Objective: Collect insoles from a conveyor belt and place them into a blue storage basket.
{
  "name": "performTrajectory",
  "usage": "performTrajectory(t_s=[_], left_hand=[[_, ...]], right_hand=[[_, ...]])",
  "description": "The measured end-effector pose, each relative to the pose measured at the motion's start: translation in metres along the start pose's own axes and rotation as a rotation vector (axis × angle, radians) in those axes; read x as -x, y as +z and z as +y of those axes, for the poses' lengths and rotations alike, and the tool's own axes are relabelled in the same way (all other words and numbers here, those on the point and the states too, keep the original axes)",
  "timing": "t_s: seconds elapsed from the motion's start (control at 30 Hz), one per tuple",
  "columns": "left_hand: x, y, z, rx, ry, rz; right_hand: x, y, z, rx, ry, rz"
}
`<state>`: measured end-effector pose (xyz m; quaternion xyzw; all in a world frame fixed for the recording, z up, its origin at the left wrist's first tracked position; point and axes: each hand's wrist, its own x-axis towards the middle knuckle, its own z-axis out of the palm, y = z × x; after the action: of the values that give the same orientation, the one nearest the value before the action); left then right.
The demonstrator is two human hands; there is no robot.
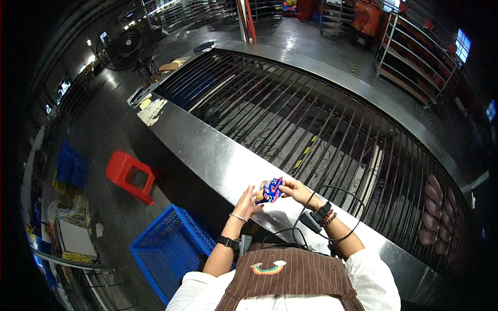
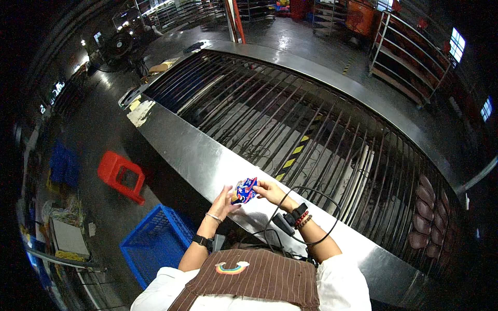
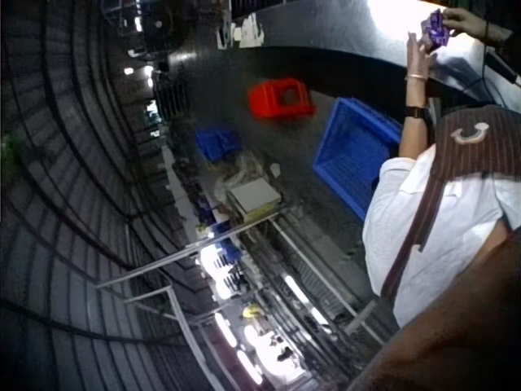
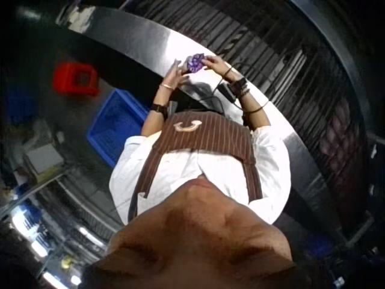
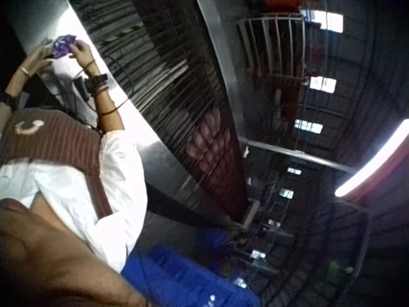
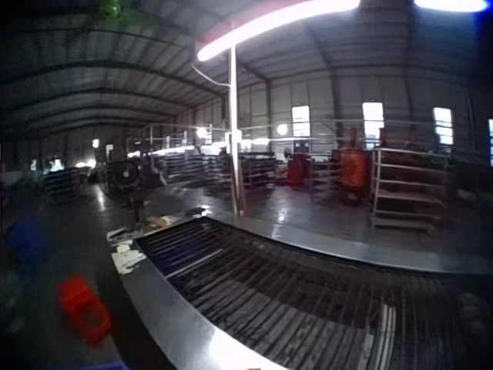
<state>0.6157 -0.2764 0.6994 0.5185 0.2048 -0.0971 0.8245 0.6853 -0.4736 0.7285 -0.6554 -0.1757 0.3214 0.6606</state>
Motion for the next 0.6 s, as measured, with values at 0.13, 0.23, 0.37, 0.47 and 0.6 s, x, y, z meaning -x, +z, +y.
performTrajectory(t_s=[0.13, 0.23, 0.37, 0.47, 0.6], left_hand=[[0.009, 0.041, -0.005, 0.296, -0.174, -0.475], [0.002, 0.044, -0.029, 0.315, -0.146, -0.375], [0.003, 0.053, -0.039, 0.352, -0.075, -0.283], [0.003, 0.059, -0.045, 0.416, -0.018, -0.284], [0.005, 0.073, -0.048, 0.556, 0.017, -0.246]], right_hand=[[0.009, -0.009, 0.004, 0.111, -0.154, 0.078], [0.019, -0.014, 0.006, 0.240, -0.219, 0.332], [0.045, 0.002, -0.024, 0.335, -0.279, 0.506], [0.057, 0.011, -0.021, 0.547, -0.351, 0.396], [0.067, 0.021, -0.006, 0.818, -0.553, 0.420]])
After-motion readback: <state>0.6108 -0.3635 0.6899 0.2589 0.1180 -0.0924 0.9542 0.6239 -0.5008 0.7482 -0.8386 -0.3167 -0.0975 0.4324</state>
